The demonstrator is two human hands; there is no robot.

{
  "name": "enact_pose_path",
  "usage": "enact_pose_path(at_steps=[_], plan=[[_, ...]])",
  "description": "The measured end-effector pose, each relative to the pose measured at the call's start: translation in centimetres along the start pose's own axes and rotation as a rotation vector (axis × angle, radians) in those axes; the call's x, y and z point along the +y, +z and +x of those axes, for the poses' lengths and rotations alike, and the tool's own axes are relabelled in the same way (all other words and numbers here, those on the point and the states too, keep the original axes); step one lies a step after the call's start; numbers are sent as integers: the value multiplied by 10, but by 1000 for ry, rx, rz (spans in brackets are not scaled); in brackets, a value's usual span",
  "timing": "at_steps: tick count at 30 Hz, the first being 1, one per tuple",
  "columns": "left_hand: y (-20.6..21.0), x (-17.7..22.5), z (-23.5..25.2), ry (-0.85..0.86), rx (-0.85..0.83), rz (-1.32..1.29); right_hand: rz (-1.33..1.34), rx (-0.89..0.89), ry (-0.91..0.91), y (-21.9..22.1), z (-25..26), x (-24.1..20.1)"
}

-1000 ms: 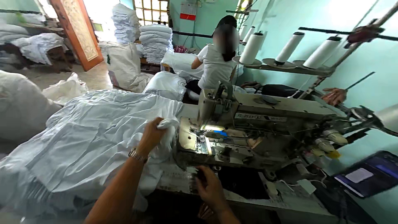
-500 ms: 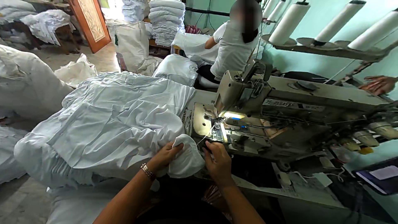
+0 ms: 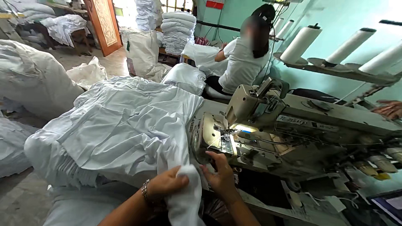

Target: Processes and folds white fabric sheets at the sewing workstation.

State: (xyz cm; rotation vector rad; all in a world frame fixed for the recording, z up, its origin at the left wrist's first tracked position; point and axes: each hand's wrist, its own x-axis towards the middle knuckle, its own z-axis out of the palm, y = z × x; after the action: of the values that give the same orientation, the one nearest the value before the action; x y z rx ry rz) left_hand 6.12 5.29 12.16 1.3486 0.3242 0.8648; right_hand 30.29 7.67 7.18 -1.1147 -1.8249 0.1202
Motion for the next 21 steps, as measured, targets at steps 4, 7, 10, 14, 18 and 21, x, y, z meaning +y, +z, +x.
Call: enact_pose_path(at_steps=[4, 7, 10, 14, 18, 21], plan=[[20, 24, -7, 284, -547, -48, 49, -301, -131, 38, 19, -26], [32, 23, -30, 183, -573, -125, -9, -307, -159, 71, 49, -33], [20, 7, -66, -30, -275, 124, 9, -50, -213, 72, 84, -40], [11, 7, -121, -435, 421, 831, -27, 156, -318, 32, 95, -59], [-6, 44, -150, -201, 1204, 1456, -92, 14, -434, -9, 56, -92], [6, 85, -142, -81, 1433, 1184, 153, -146, -432, -41, 44, -119]])
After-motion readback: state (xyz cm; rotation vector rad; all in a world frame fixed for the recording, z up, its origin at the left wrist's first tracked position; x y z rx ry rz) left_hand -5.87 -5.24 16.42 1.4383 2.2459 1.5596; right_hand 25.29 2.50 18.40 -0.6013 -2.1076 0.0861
